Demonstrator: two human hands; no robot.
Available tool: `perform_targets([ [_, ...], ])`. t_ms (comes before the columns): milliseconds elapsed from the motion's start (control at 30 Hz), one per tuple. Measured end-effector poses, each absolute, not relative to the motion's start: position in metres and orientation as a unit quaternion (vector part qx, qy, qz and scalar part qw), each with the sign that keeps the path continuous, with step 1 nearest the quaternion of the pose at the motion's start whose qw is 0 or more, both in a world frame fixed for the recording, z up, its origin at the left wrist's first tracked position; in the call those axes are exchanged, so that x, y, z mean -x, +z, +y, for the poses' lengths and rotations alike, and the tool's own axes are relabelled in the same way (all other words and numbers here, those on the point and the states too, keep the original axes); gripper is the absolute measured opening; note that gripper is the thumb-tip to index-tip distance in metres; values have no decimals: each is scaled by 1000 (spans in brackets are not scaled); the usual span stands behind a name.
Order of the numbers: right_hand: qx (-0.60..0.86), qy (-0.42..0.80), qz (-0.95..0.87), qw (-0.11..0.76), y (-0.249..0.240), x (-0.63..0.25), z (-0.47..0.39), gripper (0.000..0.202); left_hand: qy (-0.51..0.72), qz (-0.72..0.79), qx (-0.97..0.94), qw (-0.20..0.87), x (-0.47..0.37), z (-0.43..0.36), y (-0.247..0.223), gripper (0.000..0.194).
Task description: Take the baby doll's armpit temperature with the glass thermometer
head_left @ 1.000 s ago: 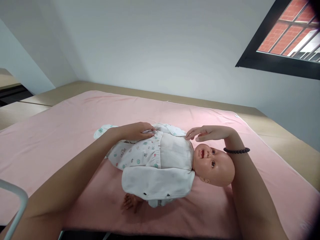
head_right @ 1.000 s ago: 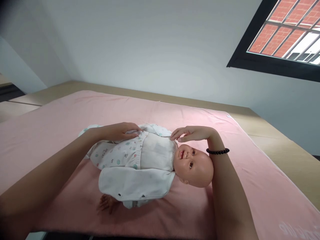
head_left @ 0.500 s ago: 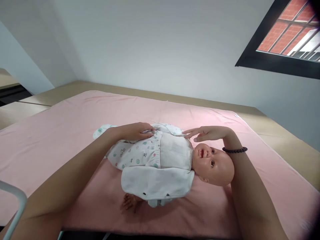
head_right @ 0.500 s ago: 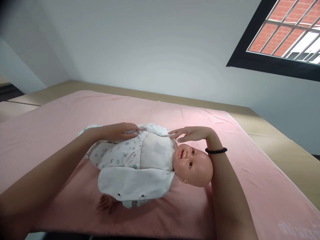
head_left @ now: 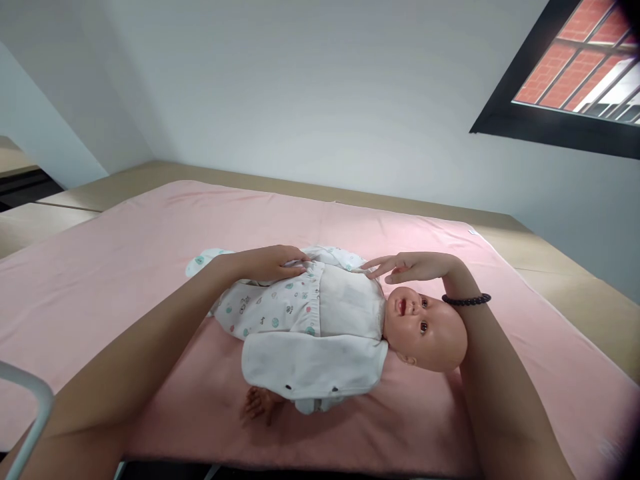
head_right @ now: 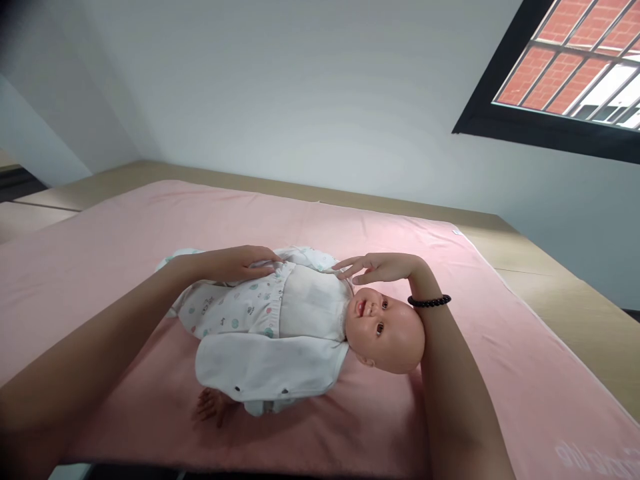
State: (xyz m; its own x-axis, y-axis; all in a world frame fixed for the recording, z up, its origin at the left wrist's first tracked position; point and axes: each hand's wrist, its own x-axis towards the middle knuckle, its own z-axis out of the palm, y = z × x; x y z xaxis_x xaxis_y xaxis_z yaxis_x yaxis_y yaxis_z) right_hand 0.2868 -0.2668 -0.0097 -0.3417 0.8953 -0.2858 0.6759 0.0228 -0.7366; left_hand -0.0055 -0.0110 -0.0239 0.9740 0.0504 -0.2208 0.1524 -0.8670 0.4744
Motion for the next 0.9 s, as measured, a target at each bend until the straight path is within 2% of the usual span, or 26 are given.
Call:
perform_targets([
  [400,566,427,-681,184,-11,-281,-264,38,-107,55,-961,250,5,-11,-24,59],
  [667,682,373,-588,221,-15,-287,-263,27,-88,40,-969,228,3,-13,-25,56],
  [767,697,334,-570,279,-8,-289,-266,24,-56,36,-974,216,3,-18,-22,54],
  [900,689,266,-536,408,17,-279,-277,25,20,65,-975,210,5,-29,-9,55],
])
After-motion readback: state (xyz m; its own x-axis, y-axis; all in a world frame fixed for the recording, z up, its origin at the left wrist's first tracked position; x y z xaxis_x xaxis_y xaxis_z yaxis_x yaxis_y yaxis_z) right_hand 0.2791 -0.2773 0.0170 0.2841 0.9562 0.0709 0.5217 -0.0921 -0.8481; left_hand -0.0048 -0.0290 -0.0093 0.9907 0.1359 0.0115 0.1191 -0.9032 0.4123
